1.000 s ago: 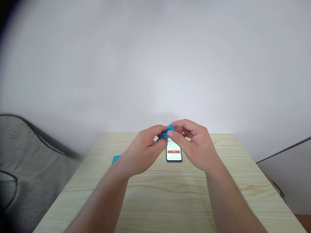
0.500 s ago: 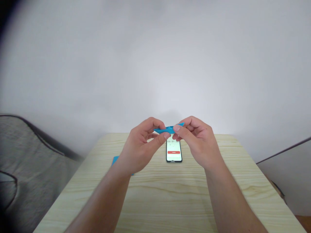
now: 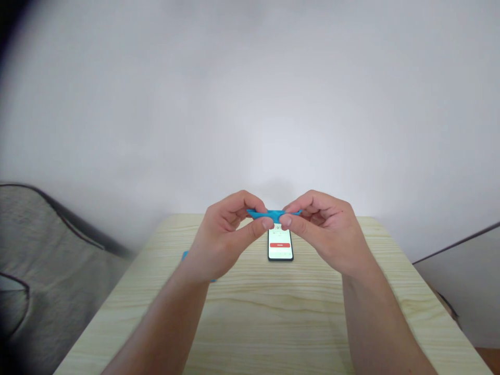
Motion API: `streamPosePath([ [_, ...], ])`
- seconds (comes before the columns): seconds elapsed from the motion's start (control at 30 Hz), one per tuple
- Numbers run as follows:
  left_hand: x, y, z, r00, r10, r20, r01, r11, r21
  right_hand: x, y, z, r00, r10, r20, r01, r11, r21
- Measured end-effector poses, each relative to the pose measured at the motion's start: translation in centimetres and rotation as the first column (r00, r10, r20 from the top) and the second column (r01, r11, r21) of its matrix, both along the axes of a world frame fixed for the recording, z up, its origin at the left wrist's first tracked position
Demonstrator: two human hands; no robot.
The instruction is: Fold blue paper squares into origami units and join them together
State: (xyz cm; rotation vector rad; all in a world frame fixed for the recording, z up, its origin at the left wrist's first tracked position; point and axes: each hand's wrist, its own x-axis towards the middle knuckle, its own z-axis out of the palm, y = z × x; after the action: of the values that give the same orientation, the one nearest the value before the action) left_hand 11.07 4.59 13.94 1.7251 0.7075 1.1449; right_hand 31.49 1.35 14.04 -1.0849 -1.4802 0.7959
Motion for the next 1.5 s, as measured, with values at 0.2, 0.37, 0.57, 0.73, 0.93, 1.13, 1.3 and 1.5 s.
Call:
streamPosePath([
  [0.2, -0.16, 0.24, -0.34, 0.999, 0.004, 0.046, -0.005, 1.000, 0.024, -0.19, 0.04, -0.05, 1.000, 0.022, -0.017, -0.022, 1.000, -0.002],
  [0.37, -0.31, 0.23, -0.36, 0.999, 0.017, 0.042, -0.019, 0.999, 0.049, -0.26, -0.04, 0.21, 1.000, 0.018, -0.020, -0.018, 1.000, -0.020],
  [0.57, -0.23, 0.09, -0.26, 0.996, 0.082, -0.021, -0.078, 0.986, 0.144, -0.27, -0.29, 0.05, 0.997, -0.046, 0.061, 0.045, 0.999, 0.014],
  [0.73, -0.19, -0.06, -0.12, 0.993, 0.089, -0.078, -0.075, 0.982, 0.174, -0.55, -0.34, -0.14, 0.995, -0.026, 0.098, 0.021, 0.998, 0.057],
  [0.93, -0.27, 0.15, -0.46, 0.993, 0.077, -0.092, -0.057, 0.979, 0.198, -0.31, -0.39, -0.21, 0.992, -0.051, 0.112, 0.046, 0.998, 0.047],
  [1.13, -0.25, 0.22, -0.60, 0.993, 0.075, -0.096, -0.057, 0.983, 0.173, -0.27, -0.37, -0.14, 0.993, -0.038, 0.115, 0.032, 0.998, 0.060],
  [1.3, -0.15, 0.23, -0.64, 0.995, 0.065, -0.072, -0.053, 0.987, 0.152, -0.35, -0.37, -0.08, 0.993, -0.027, 0.118, 0.020, 0.998, 0.064],
  [1.5, -0.46, 0.64, -0.59, 0.995, 0.055, -0.089, -0.047, 0.995, 0.088, -0.44, -0.48, 0.04, 0.984, -0.083, 0.157, 0.067, 0.992, 0.107],
])
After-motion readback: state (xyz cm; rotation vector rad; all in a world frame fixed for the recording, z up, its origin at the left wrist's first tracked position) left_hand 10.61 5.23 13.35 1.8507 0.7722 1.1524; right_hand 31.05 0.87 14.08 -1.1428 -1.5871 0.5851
